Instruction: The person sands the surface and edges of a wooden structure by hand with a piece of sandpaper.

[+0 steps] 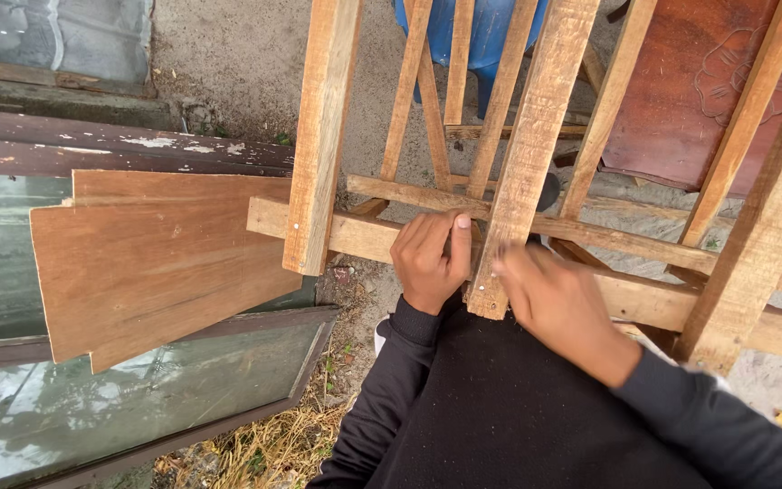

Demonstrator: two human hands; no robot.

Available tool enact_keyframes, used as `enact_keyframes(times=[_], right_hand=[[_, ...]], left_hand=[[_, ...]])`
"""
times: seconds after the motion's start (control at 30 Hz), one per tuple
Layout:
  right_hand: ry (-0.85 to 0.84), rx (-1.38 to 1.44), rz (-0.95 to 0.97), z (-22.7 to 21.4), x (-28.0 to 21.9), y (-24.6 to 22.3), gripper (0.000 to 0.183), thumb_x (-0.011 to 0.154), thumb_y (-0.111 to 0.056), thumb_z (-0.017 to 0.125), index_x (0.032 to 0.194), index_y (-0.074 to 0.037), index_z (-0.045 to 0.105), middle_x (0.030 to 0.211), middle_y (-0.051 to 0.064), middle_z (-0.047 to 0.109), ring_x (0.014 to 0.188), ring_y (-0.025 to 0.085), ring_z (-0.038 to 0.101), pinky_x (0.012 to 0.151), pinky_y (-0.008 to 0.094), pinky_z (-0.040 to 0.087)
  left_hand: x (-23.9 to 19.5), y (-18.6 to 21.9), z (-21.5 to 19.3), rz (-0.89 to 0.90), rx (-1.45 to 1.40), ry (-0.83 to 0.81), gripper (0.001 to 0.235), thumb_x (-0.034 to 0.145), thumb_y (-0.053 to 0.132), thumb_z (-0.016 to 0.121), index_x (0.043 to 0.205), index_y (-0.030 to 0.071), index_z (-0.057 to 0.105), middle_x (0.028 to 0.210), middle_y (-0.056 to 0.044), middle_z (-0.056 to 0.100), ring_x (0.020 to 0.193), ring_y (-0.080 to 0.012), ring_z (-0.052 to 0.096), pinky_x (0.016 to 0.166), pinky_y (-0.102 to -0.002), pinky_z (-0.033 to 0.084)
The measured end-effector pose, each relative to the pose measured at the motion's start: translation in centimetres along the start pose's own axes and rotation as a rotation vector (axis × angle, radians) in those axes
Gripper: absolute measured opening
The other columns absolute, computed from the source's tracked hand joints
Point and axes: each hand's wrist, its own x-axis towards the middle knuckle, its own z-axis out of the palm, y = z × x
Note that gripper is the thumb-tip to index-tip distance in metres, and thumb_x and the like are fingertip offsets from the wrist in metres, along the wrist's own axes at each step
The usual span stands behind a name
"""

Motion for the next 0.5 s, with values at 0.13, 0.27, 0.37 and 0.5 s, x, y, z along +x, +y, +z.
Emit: enact_keyframes(times=[0.13, 0.27, 0.37, 0.5], right_hand=[[0.202, 0.323, 0.110, -2.1, 1.1, -0.1, 0.019, 0.107, -0.015, 0.051, 0.096, -0.005, 0.062, 0.075, 0.008, 0.066, 0.061, 0.015, 0.064, 0.058, 0.032, 0.054], [0.281, 0.502, 0.295, -2.8, 2.9, 0.2, 0.027, 0.115, -0.019, 0.053, 0.095, -0.001, 0.057, 0.073, 0.008, 0.060, 0.061, 0.014, 0.056, 0.055, 0.031, 0.046], [0.178, 0.704, 0.397, -2.5, 0.7, -1.7, 0.030, 0.113, -0.020, 0.049, 0.090, -0.003, 0.056, 0.069, 0.004, 0.059, 0.054, 0.009, 0.055, 0.050, 0.028, 0.044], [0.030, 0.833, 0.600, -2.5, -0.3, -1.5, 0.027, 0.108, -0.022, 0.047, 0.089, -0.005, 0.058, 0.060, 0.003, 0.058, 0.045, 0.008, 0.055, 0.038, 0.026, 0.041]], left_hand=[[1.1, 2.1, -1.3, 0.071, 0.011, -0.015, 0.017, 0.102, 0.015, 0.064, 0.092, 0.004, 0.073, 0.080, -0.009, 0.070, 0.069, -0.0230, 0.064, 0.065, -0.036, 0.046], [2.0, 3.3, -1.2, 0.079, 0.005, -0.042, 0.016, 0.103, 0.014, 0.064, 0.094, 0.003, 0.072, 0.083, -0.009, 0.071, 0.072, -0.0239, 0.063, 0.068, -0.036, 0.047], [1.8, 3.5, -1.1, 0.087, 0.056, -0.086, 0.016, 0.101, 0.015, 0.065, 0.092, 0.005, 0.073, 0.081, -0.008, 0.072, 0.069, -0.0225, 0.063, 0.065, -0.036, 0.045], [1.5, 3.2, -0.9, 0.097, 0.080, -0.131, 0.016, 0.100, 0.015, 0.066, 0.091, 0.005, 0.074, 0.080, -0.007, 0.072, 0.066, -0.0214, 0.062, 0.062, -0.035, 0.044]])
